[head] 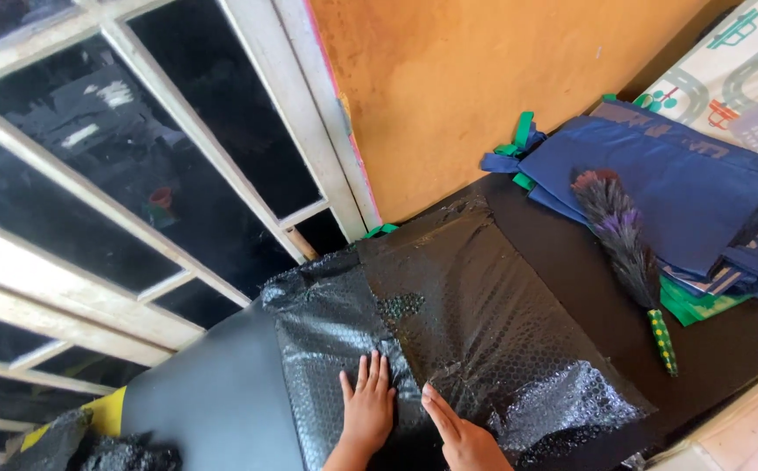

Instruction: Wrapping a green pillow in black bubble wrap and securing it with adhesive tape using a dispenser.

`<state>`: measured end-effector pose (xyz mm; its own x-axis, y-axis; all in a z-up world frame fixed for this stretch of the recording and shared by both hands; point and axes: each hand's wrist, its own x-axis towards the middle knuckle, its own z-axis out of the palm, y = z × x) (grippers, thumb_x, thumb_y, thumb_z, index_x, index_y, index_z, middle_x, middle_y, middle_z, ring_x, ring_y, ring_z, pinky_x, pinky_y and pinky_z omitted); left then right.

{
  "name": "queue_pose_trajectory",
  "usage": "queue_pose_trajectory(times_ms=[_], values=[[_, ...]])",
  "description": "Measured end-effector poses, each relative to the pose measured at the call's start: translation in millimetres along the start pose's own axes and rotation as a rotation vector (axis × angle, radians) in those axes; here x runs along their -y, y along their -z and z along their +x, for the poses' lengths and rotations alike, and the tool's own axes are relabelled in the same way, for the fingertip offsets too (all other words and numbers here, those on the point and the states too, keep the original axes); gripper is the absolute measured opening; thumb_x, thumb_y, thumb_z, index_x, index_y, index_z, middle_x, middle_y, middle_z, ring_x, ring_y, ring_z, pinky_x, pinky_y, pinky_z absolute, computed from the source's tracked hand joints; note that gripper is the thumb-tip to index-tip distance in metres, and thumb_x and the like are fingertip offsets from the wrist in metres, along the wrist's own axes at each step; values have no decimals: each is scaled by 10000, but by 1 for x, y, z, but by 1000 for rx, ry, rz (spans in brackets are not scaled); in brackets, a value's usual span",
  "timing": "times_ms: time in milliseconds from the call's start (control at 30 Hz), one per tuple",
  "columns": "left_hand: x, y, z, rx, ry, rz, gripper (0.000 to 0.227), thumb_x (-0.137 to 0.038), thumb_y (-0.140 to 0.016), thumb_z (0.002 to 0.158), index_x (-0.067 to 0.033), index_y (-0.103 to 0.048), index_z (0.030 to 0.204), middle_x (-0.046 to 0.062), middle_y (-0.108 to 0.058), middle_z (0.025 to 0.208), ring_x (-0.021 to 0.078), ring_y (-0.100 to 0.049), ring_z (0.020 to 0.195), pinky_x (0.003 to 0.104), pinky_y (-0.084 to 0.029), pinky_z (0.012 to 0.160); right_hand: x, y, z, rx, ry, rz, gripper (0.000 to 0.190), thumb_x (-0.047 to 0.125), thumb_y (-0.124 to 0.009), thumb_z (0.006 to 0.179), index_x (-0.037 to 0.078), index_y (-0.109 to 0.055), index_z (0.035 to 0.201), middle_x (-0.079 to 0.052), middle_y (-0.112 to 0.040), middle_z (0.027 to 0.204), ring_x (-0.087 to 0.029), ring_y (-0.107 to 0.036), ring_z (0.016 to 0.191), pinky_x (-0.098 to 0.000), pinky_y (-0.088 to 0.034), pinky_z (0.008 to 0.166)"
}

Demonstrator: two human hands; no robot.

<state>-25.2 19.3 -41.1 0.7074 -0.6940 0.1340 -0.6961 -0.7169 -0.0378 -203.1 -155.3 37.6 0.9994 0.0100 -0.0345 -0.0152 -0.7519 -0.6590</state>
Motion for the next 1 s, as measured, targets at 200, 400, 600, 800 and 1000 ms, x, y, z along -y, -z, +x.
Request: queue_pose_trajectory(times_ms=[200, 400, 600, 800, 1000], values=[[-2, 46, 26, 285, 11, -199, 647, -344, -437, 1060, -57, -246, 1608, 108, -239, 1681, 301, -130, 1567, 566, -103, 1231, -11, -13, 6, -115, 126, -131, 860, -105, -516, 884, 203, -223, 1632, 19, -197, 1712, -143, -672, 773, -279, -506, 600], [7, 64, 33, 26, -72, -604, 703, -156, -573, 922, -96, -315, 1572, 220, -562, 1454, 469, -499, 1308, 536, -427, 1086, -17, -19, 6, -164, 242, -290, 899, -31, -561, 795, 126, -247, 1623, -65, -214, 1700, -199, -726, 958, -331, -563, 722], [-13, 80, 44, 314, -35, -298, 531, -395, -340, 1079, -296, -376, 1600, 296, -387, 1539, 500, -393, 1394, 586, -409, 1058, 12, 12, 4, 45, 148, -116, 773, 58, -518, 958, 178, -179, 1642, -18, -124, 1727, -245, -660, 779, -360, -502, 614], [-17, 74, 28, 188, 92, -411, 506, -443, -383, 1044, -311, -521, 1513, 201, -368, 1566, 423, -352, 1426, 584, -330, 1123, 14, 18, -1, -173, 133, -17, 658, 229, -708, 916, 210, -444, 1518, 64, -434, 1608, -252, -664, 1133, -411, -601, 869], [-34, 48, 37, -99, 273, -394, 310, -415, -569, 982, -318, -785, 1183, 35, -539, 1289, 341, -460, 1278, 615, -449, 896, 26, 44, 8, -487, 39, 474, 142, 208, -908, 739, 174, -782, 797, 0, -807, 918, -143, -784, 885, -283, -576, 851]])
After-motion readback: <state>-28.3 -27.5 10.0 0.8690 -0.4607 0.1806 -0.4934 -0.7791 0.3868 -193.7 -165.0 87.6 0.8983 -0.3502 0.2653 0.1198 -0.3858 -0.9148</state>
